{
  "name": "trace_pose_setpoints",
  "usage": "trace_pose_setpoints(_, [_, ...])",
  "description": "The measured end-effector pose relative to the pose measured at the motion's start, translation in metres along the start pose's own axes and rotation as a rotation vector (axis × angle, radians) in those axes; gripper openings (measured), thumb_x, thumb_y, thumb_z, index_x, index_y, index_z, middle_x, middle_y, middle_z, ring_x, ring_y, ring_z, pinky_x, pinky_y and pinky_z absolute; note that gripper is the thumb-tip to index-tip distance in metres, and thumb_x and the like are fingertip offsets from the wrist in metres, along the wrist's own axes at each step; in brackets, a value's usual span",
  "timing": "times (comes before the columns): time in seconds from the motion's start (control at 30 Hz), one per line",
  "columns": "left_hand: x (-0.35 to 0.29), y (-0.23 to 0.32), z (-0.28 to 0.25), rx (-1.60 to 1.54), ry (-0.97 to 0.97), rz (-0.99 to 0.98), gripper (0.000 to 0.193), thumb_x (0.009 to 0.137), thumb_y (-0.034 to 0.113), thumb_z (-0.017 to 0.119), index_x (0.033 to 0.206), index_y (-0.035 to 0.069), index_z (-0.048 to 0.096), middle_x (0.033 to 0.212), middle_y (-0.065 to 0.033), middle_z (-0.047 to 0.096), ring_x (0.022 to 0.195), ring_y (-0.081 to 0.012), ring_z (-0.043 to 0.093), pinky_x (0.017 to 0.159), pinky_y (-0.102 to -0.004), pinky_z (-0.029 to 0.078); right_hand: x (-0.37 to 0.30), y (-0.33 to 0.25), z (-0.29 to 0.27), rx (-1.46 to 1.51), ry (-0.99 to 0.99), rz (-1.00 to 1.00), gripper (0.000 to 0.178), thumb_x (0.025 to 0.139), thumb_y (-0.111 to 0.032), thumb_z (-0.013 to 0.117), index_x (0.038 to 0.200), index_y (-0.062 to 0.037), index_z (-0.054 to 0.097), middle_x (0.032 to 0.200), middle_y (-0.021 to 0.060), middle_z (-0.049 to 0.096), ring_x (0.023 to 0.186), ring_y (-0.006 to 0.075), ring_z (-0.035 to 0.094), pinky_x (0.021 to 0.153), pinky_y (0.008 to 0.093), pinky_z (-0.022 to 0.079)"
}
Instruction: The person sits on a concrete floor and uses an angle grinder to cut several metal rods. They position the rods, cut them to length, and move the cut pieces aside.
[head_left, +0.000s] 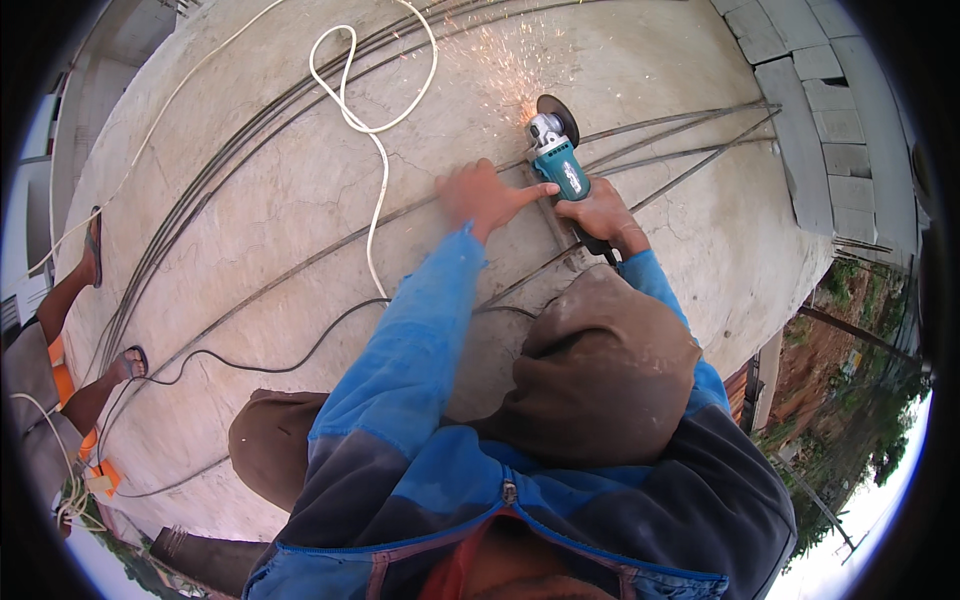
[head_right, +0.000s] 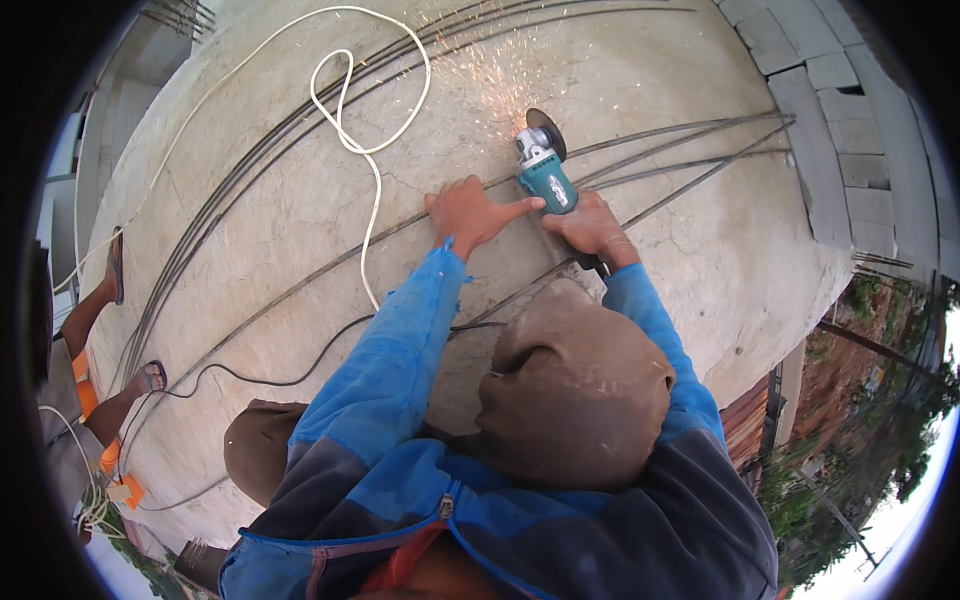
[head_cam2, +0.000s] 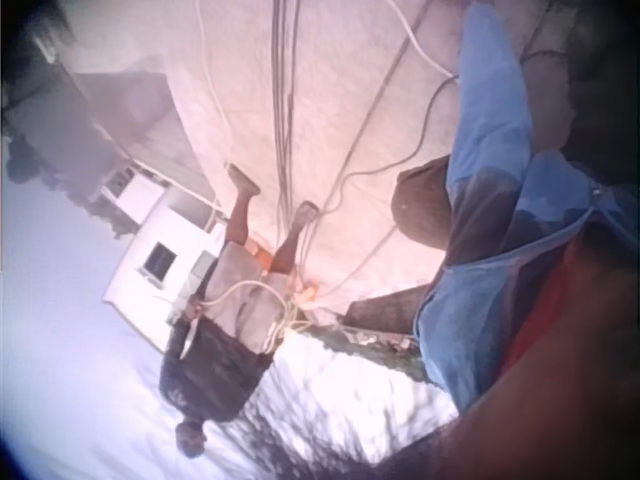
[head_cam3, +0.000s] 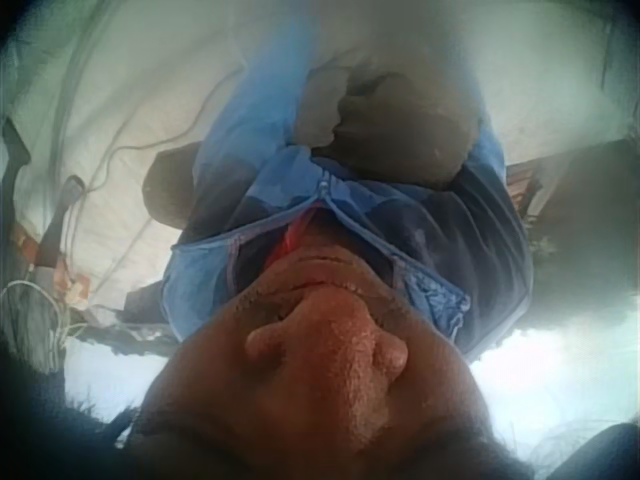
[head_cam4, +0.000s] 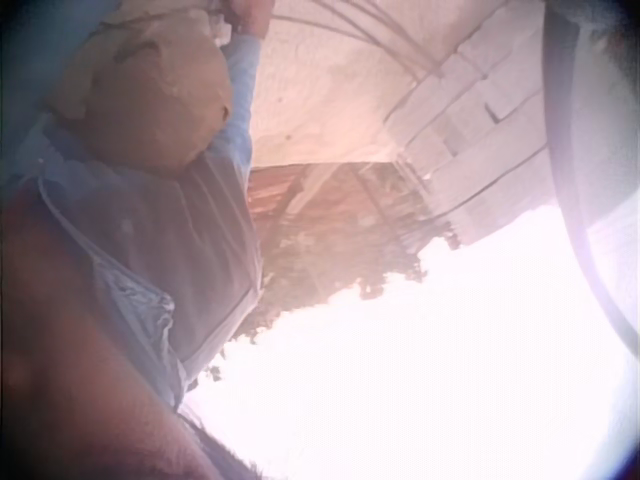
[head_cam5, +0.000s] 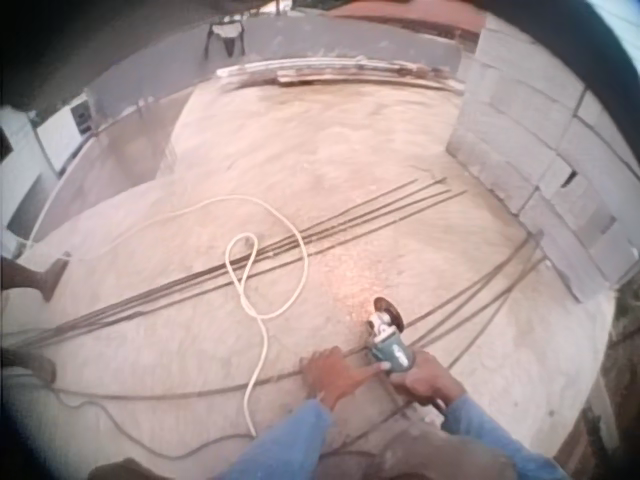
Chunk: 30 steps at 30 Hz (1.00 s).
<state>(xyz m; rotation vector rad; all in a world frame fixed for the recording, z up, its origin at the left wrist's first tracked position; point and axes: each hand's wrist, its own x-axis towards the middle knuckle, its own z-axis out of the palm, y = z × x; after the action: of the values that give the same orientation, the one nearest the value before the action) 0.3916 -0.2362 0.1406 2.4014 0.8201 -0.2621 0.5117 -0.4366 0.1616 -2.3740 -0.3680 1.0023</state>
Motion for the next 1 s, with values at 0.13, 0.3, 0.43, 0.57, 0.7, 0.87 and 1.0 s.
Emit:
trace_pose_setpoints(0.13, [0.002,-0.002,-0.003,-0.034,-0.014,0.003,0.125,0.061,0.108,0.071,0.116,-0.004,0.080,0.118,-0.0239,0.080,0.116,-0.0405,0.074,0.109,-0.0604,0.042,-0.005,-0.009,0.000,0.024,-0.009,0.016,0.048,0.076,-0.036,0.084,0.105,0.0020,0.081,0.091,0.0176,0.081,0.086,0.0291,0.079,0.083,0.0428,0.062])
trace_pose_setpoints(0.3, [0.002,-0.001,-0.005,-0.034,-0.026,0.000,0.129,0.061,0.108,0.072,0.120,-0.007,0.079,0.120,-0.0263,0.080,0.118,-0.0422,0.073,0.109,-0.0614,0.042,-0.001,-0.005,0.001,0.016,-0.002,0.000,0.045,0.076,-0.033,0.084,0.103,0.0025,0.080,0.090,0.0182,0.081,0.084,0.0284,0.079,0.082,0.0422,0.062])
trace_pose_setpoints(0.43, [0.002,-0.001,-0.003,-0.051,-0.012,0.005,0.129,0.061,0.107,0.073,0.120,-0.007,0.080,0.120,-0.0265,0.080,0.119,-0.0420,0.073,0.110,-0.0609,0.042,0.001,-0.001,0.003,0.016,0.018,-0.006,0.045,0.076,-0.032,0.084,0.104,0.0023,0.080,0.093,0.0191,0.082,0.087,0.0296,0.079,0.084,0.0428,0.062])
trace_pose_setpoints(0.57, [0.004,-0.004,0.000,-0.013,0.000,-0.008,0.126,0.057,0.110,0.071,0.114,-0.002,0.081,0.113,-0.0206,0.080,0.111,-0.0374,0.075,0.107,-0.0590,0.045,-0.006,-0.008,0.004,0.002,0.053,-0.041,0.048,0.075,-0.032,0.084,0.108,0.0022,0.079,0.097,0.0197,0.082,0.091,0.0308,0.079,0.087,0.0437,0.061])
trace_pose_setpoints(0.7, [0.004,-0.003,0.003,-0.016,0.010,0.001,0.126,0.056,0.110,0.071,0.112,-0.002,0.082,0.112,-0.0207,0.081,0.109,-0.0375,0.075,0.106,-0.0580,0.046,-0.001,-0.002,0.005,-0.003,0.042,-0.025,0.049,0.074,-0.032,0.084,0.110,0.0021,0.078,0.099,0.0201,0.082,0.093,0.0317,0.079,0.088,0.0441,0.062])
trace_pose_setpoints(0.87, [0.005,-0.004,0.001,-0.015,-0.002,0.003,0.126,0.055,0.110,0.072,0.112,-0.002,0.082,0.111,-0.0214,0.081,0.109,-0.0370,0.075,0.104,-0.0567,0.047,0.003,0.003,0.006,-0.006,0.036,-0.037,0.049,0.074,-0.032,0.085,0.109,0.0021,0.078,0.100,0.0209,0.082,0.094,0.0327,0.079,0.089,0.0442,0.062])
trace_pose_setpoints(1.0, [0.004,-0.004,0.002,-0.025,0.005,0.003,0.126,0.055,0.110,0.072,0.112,-0.002,0.082,0.112,-0.0218,0.080,0.110,-0.0372,0.075,0.105,-0.0566,0.046,0.004,0.006,0.006,0.008,0.023,-0.019,0.050,0.075,-0.031,0.085,0.111,0.0023,0.078,0.101,0.0211,0.082,0.094,0.0328,0.080,0.089,0.0441,0.062])
